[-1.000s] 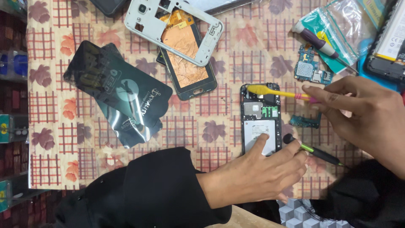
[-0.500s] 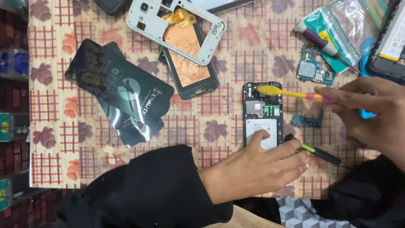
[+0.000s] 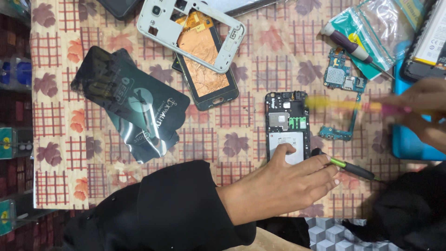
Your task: The person disassembles a white smartphone, removes the back cover and internal components, cleans the interior with a brush, and reassembles the device.
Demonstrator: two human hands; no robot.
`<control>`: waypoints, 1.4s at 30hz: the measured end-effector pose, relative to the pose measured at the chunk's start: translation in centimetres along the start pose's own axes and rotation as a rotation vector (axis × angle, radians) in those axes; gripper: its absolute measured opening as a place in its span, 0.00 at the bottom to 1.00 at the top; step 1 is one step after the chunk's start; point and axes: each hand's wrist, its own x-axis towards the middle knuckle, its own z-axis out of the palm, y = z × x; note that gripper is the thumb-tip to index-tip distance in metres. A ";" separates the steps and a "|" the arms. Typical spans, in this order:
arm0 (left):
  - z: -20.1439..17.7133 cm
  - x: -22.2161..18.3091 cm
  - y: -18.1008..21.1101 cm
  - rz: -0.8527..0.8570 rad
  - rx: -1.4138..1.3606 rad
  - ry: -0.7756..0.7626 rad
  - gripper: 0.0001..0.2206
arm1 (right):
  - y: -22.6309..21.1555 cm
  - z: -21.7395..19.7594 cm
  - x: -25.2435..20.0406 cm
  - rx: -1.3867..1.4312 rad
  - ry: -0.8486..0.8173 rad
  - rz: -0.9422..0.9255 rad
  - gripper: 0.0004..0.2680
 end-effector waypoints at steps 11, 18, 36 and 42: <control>-0.5 0.2 -0.4 0.048 0.055 -0.098 0.20 | -5.5 -2.1 0.9 -0.370 -0.089 0.172 0.14; -0.9 1.6 -0.1 0.040 0.050 -0.165 0.30 | -8.3 -2.3 0.9 -0.363 -0.028 0.038 0.17; -5.1 2.6 -1.5 0.424 -0.170 0.311 0.08 | -8.0 -1.0 -0.3 -0.388 -0.259 -0.209 0.13; -9.7 3.4 -4.0 0.485 -0.193 0.413 0.08 | -8.9 0.2 0.1 -0.339 -0.188 -0.228 0.25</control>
